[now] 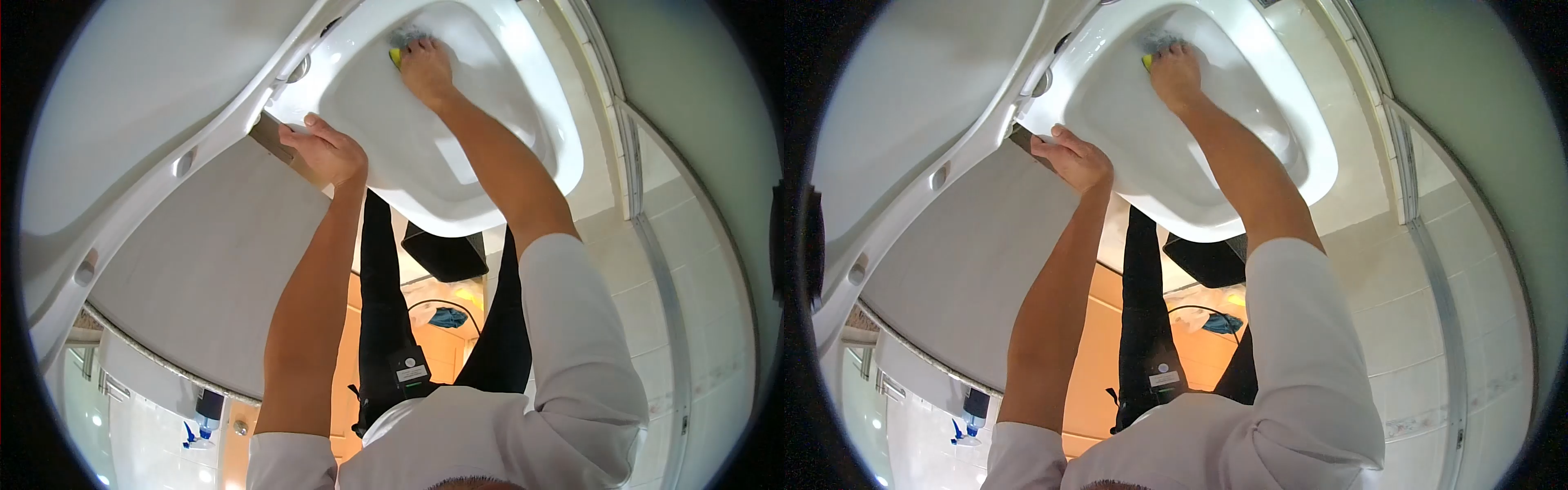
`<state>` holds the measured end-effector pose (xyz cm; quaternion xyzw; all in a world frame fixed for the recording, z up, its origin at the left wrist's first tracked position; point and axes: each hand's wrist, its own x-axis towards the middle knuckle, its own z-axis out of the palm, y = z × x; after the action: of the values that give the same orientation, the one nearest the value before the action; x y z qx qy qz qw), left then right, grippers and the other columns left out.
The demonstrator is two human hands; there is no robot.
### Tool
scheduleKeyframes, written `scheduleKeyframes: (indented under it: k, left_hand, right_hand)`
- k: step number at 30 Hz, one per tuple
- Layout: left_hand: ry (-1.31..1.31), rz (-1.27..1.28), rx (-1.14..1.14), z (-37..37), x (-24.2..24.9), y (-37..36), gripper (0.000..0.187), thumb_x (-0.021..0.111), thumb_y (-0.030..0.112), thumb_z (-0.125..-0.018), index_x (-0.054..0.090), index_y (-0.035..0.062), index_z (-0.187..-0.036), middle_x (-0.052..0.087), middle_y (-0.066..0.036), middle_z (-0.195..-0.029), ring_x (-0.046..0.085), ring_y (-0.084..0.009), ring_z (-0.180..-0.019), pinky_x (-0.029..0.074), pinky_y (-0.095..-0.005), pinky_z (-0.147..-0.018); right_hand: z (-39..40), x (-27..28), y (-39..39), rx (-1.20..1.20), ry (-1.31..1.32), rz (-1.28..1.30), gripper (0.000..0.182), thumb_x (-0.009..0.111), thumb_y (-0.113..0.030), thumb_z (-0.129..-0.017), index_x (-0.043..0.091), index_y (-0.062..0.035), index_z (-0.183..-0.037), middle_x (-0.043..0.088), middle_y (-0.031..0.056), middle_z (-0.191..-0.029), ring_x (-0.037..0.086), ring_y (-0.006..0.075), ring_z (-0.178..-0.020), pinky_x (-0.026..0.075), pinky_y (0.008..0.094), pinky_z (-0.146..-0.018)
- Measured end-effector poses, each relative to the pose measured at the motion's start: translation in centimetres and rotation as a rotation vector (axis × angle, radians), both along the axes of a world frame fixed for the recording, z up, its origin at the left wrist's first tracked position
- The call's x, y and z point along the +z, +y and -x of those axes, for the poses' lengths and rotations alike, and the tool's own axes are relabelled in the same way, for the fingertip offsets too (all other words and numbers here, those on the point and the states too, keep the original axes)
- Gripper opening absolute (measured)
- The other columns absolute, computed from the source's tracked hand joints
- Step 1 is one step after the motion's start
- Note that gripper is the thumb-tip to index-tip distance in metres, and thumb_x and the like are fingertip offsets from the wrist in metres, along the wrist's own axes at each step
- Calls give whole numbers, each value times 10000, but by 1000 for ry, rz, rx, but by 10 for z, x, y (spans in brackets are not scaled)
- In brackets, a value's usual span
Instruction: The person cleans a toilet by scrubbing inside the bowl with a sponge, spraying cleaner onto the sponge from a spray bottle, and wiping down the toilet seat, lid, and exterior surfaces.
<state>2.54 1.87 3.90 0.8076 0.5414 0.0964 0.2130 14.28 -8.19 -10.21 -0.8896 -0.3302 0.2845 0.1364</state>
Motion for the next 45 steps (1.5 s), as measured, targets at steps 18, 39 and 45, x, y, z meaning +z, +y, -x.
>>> scheduleKeyframes:
  k: [18,39,45]
  left_hand:
    - [3,93,19,3,1,3,792,327,485,-1115,258,-221,-1466,525,-392,-1243,601,-496,-1117,484,-508,-970]
    - [28,92,-16,4,1,3,821,291,492,-1118,220,-230,-1502,408,-411,-1431,497,-518,-1307,427,-524,-1112]
    - [-37,149,39,-4,13,2,822,316,501,-1108,235,-225,-1485,404,-418,-1432,486,-539,-1304,421,-530,-1111]
  right_hand:
    - [109,64,-37,-173,196,-337,544,571,14,-882,556,-25,-1424,505,186,-1497,480,405,-1378,437,493,-1162]
    - [-40,56,-72,456,-631,172,414,604,-162,-936,657,-35,-1326,566,111,-1457,495,278,-1380,382,390,-1165]
    - [71,87,-152,178,-363,258,537,558,-139,-970,539,47,-1474,450,155,-1593,393,308,-1503,407,426,-1168]
